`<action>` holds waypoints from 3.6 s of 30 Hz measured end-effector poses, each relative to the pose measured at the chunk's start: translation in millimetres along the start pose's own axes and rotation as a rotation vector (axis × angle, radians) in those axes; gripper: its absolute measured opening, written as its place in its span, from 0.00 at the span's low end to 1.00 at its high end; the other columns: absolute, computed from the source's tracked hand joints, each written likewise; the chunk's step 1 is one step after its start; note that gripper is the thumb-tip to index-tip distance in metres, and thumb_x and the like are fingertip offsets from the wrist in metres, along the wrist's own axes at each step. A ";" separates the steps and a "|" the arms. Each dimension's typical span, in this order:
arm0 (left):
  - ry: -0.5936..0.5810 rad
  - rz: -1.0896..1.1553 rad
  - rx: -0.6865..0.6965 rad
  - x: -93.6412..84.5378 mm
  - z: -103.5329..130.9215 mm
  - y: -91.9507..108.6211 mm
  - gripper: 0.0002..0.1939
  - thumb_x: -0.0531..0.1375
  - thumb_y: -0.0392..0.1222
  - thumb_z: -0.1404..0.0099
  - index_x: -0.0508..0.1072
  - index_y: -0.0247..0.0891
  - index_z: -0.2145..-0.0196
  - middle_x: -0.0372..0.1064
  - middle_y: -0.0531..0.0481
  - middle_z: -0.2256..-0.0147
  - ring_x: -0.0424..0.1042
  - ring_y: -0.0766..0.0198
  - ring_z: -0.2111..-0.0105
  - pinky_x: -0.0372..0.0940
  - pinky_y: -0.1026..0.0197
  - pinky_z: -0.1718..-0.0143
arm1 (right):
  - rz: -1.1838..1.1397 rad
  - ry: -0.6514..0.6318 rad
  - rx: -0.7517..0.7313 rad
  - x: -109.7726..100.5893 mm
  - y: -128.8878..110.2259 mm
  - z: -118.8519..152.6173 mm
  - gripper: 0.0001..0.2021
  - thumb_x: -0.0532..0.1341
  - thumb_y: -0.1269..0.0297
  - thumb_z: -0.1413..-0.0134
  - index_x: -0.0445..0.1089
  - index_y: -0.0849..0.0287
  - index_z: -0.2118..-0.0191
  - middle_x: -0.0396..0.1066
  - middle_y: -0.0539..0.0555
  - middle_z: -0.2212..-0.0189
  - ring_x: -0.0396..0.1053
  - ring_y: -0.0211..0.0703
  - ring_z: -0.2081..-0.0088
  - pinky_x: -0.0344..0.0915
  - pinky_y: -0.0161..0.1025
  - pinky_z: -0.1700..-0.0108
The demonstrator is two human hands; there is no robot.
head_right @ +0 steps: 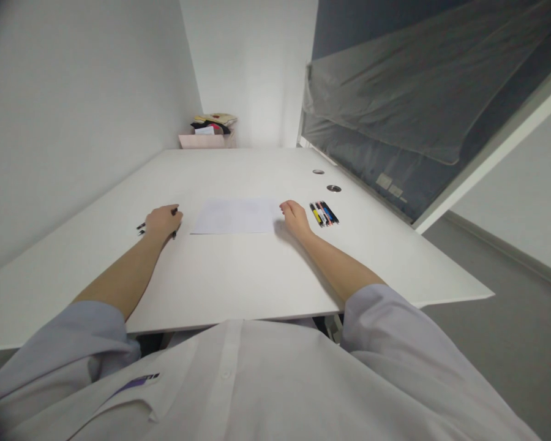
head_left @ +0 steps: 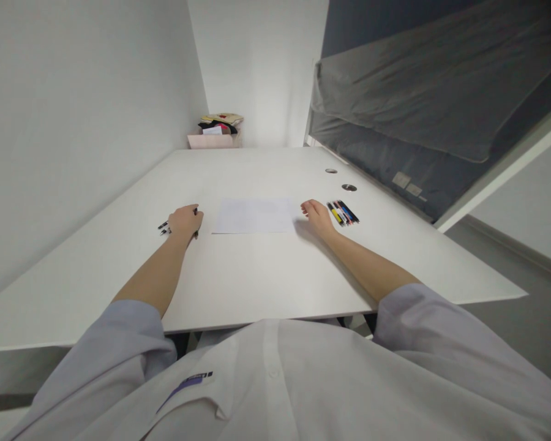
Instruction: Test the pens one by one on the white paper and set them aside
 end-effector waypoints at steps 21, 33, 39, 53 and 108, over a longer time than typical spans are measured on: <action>0.140 0.587 0.364 -7.7 27.2 65.0 0.19 0.58 0.39 0.45 0.80 0.34 0.58 0.71 0.51 0.75 0.69 0.62 0.73 0.63 0.60 0.64 | 0.257 -0.078 -0.042 6.7 -2.9 1.4 0.11 0.57 0.69 0.48 0.78 0.60 0.66 0.79 0.57 0.64 0.72 0.47 0.64 0.64 0.42 0.54; 0.062 0.759 0.507 -3.7 65.2 125.2 0.18 0.60 0.44 0.39 0.68 0.39 0.52 0.79 0.46 0.61 0.77 0.59 0.64 0.68 0.55 0.55 | -0.134 -0.320 -0.221 52.5 -65.3 25.7 0.17 0.60 0.56 0.43 0.75 0.60 0.53 0.77 0.54 0.67 0.70 0.42 0.67 0.65 0.38 0.63; -0.034 0.704 0.710 7.7 83.0 146.1 0.27 0.59 0.38 0.41 0.58 0.40 0.44 0.71 0.39 0.44 0.72 0.52 0.44 0.66 0.49 0.44 | -0.269 -0.269 -0.073 57.7 -44.3 20.0 0.18 0.61 0.54 0.43 0.73 0.60 0.52 0.78 0.55 0.66 0.72 0.43 0.65 0.67 0.39 0.60; -0.052 0.665 0.883 11.0 100.7 158.7 0.37 0.60 0.36 0.45 0.53 0.37 0.39 0.57 0.29 0.35 0.63 0.46 0.37 0.58 0.43 0.38 | -0.725 -0.256 0.300 60.1 -17.7 18.3 0.08 0.70 0.64 0.51 0.74 0.58 0.65 0.80 0.57 0.67 0.77 0.43 0.65 0.74 0.45 0.55; -0.170 1.191 0.235 50.7 39.9 116.7 0.15 0.70 0.49 0.52 0.77 0.36 0.70 0.77 0.46 0.68 0.74 0.59 0.65 0.67 0.55 0.58 | -0.424 -0.117 0.172 39.5 6.9 5.6 0.11 0.65 0.58 0.58 0.71 0.58 0.68 0.72 0.49 0.73 0.66 0.40 0.69 0.64 0.39 0.62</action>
Point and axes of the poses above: each hand's wrist, its own z-axis away from the middle knuckle, its own x-axis out of the palm, y = z × x, the point moved 10 cm from there along -z, towards the middle knuckle
